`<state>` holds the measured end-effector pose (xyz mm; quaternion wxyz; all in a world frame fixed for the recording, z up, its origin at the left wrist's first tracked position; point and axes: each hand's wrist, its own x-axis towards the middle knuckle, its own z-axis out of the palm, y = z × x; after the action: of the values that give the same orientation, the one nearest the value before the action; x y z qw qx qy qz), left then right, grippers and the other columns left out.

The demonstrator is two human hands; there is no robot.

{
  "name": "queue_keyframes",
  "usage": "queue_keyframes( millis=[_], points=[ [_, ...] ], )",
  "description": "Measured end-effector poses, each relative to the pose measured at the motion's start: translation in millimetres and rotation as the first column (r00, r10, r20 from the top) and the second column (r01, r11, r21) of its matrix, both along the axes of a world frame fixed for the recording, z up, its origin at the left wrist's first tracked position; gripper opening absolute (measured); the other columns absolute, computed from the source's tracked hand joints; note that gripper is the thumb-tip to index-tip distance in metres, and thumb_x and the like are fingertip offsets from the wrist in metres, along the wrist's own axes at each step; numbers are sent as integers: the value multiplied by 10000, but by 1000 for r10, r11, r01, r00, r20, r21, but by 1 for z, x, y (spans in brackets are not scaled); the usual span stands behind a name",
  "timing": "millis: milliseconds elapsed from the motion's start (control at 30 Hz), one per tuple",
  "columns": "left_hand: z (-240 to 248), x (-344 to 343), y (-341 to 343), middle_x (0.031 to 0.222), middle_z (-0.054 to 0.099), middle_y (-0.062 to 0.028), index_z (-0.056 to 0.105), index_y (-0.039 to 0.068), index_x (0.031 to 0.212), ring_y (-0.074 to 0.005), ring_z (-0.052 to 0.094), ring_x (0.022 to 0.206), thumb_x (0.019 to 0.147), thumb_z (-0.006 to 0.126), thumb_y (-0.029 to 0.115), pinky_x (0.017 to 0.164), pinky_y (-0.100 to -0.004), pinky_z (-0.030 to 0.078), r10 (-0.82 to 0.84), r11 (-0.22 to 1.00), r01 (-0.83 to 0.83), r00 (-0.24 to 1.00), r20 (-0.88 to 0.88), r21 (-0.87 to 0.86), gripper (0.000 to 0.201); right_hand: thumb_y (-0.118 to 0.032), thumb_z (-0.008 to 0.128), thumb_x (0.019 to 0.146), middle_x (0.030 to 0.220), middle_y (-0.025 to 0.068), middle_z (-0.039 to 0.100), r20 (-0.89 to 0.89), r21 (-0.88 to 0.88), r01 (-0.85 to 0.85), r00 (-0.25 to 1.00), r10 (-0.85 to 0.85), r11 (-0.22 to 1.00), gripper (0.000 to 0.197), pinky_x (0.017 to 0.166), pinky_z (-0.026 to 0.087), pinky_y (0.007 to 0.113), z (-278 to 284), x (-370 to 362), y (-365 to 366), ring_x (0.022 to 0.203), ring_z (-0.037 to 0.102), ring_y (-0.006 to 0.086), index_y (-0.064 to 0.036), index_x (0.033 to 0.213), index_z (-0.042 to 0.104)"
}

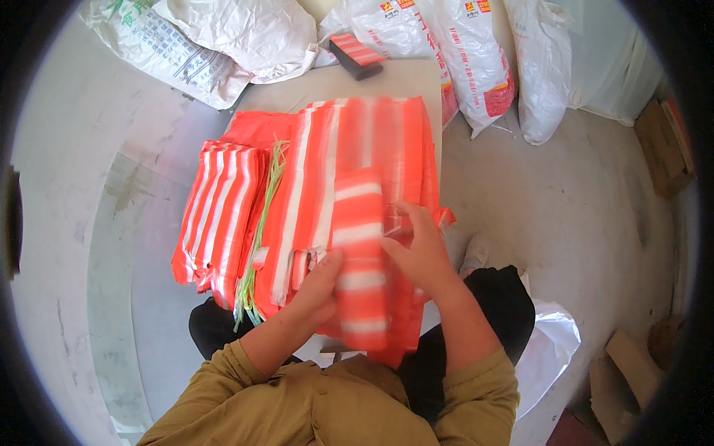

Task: The person ties bundles of red and white striped plastic bags with green plastic ties and places them into a large white bag.

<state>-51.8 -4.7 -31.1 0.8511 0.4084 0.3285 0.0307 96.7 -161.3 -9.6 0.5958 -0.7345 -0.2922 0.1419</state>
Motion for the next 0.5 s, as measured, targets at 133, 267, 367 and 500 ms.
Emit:
queue_keyframes(
  millis=[133,267,367,500],
  points=[
    [-4,0,4,1289,620,-74,535,76,1322,-214,594,1161,1029,540,355,1023,-412,482,69,996,-71,997,-31,-62,404,-15,687,836,1014,45,614,-113,-26,-157,982,153,987,390,817,498,286,16,-2,-9,917,595,131,-29,1198,545],
    [-5,1,6,1258,558,-117,464,0,1319,-237,577,1131,989,594,194,952,-421,535,7,994,-9,1000,-22,-108,404,-4,678,841,876,21,616,-13,-45,-246,969,246,968,302,721,509,262,17,-6,-10,780,598,112,-31,1127,588],
    [-5,0,6,1276,545,-126,448,0,1346,-244,556,1169,976,616,190,967,-426,529,-39,997,38,999,-15,-64,449,10,676,827,842,47,624,147,-51,-229,961,235,972,271,687,520,274,17,-8,-10,723,613,141,-32,1086,609],
    [-10,0,9,1305,528,-136,418,0,1387,-253,543,1196,967,627,174,979,-431,525,-98,995,98,995,-11,2,500,2,670,816,834,82,632,430,-133,-177,876,218,975,247,657,534,315,10,-8,-5,701,641,212,-48,1053,621]
  ],
)
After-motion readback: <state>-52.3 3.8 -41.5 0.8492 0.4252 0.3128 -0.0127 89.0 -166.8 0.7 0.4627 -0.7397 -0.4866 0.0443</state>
